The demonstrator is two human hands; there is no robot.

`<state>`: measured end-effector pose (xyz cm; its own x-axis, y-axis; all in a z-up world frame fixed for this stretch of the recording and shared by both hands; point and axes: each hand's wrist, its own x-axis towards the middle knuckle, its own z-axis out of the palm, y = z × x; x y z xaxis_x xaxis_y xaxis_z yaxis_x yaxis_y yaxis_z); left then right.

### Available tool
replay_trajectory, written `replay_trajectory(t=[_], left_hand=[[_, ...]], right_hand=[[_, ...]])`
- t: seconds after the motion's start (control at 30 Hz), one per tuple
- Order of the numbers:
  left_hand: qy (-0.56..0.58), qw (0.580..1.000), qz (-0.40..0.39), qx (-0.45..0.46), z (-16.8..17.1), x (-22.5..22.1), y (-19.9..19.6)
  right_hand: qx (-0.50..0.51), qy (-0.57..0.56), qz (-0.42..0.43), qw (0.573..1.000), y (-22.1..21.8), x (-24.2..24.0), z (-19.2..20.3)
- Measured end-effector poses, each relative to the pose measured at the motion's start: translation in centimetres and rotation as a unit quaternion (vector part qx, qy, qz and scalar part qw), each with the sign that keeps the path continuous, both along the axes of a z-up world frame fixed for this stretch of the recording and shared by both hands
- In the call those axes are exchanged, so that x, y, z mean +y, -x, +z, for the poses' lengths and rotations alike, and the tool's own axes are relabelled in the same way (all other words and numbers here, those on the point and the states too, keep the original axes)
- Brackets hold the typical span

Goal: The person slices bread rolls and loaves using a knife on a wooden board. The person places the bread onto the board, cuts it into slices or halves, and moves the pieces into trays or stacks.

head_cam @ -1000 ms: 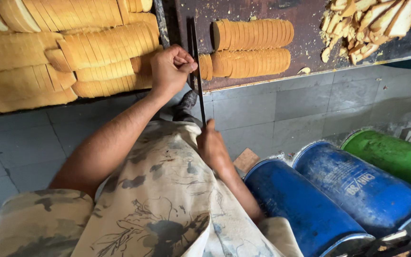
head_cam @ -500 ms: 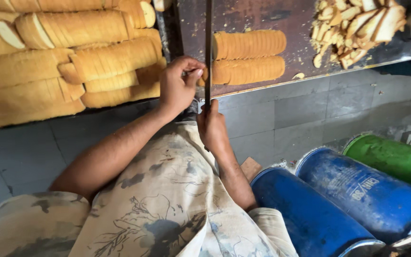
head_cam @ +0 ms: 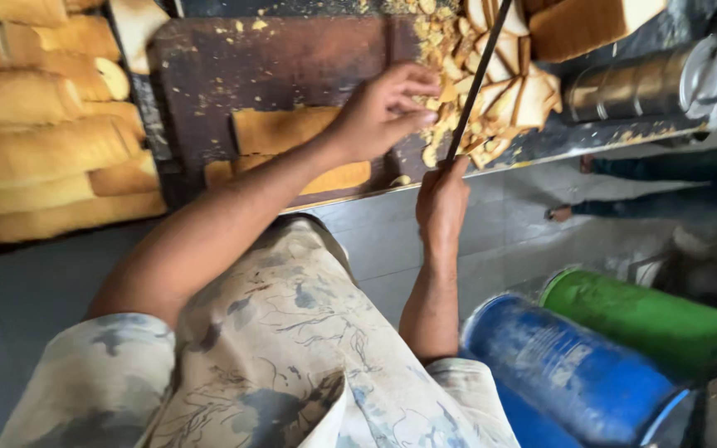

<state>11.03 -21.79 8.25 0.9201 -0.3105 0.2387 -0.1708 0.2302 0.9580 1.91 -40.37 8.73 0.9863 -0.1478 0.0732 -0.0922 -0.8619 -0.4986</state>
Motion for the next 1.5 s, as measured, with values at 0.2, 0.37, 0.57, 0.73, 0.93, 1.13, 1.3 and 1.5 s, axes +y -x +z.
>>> replay_trajectory(t=[0.2,0.37,0.57,0.73,0.93,1.13,1.3,1.5], left_hand=[[-0.174,0.963,0.191,0.078,-1.6,10.0,6.9],[-0.429,0.826,0.364,0.022,-1.7,15.5,15.7],[-0.511,0.775,0.359,0.099,-3.7,14.2,18.1],[-0.437,0.813,0.375,0.087,-4.3,15.2,18.8],[-0.374,0.818,0.414,0.141,-4.8,16.0,17.4],[-0.457,0.769,0.441,0.070,-4.9,15.0,13.3],[-0.391,0.811,0.426,0.090,-5.0,14.3,14.0],[-0.320,0.840,0.424,0.112,-6.7,14.5,13.4]], right_hand=[[-0.009,0.044,0.034,0.998,-3.1,-5.6,-3.9],[0.041,0.022,0.052,0.998,-5.0,-4.4,-5.6],[0.083,0.058,0.085,0.991,-7.6,-2.3,-4.3],[0.127,0.068,0.078,0.987,-8.4,-2.1,-2.6],[0.003,0.063,0.106,0.992,-8.2,-2.0,-2.2],[-0.057,-0.048,0.192,0.979,-6.8,1.9,-3.2],[0.041,-0.208,0.202,0.956,-6.2,4.1,-4.9],[0.057,-0.242,0.220,0.943,-6.3,5.6,-5.6]])
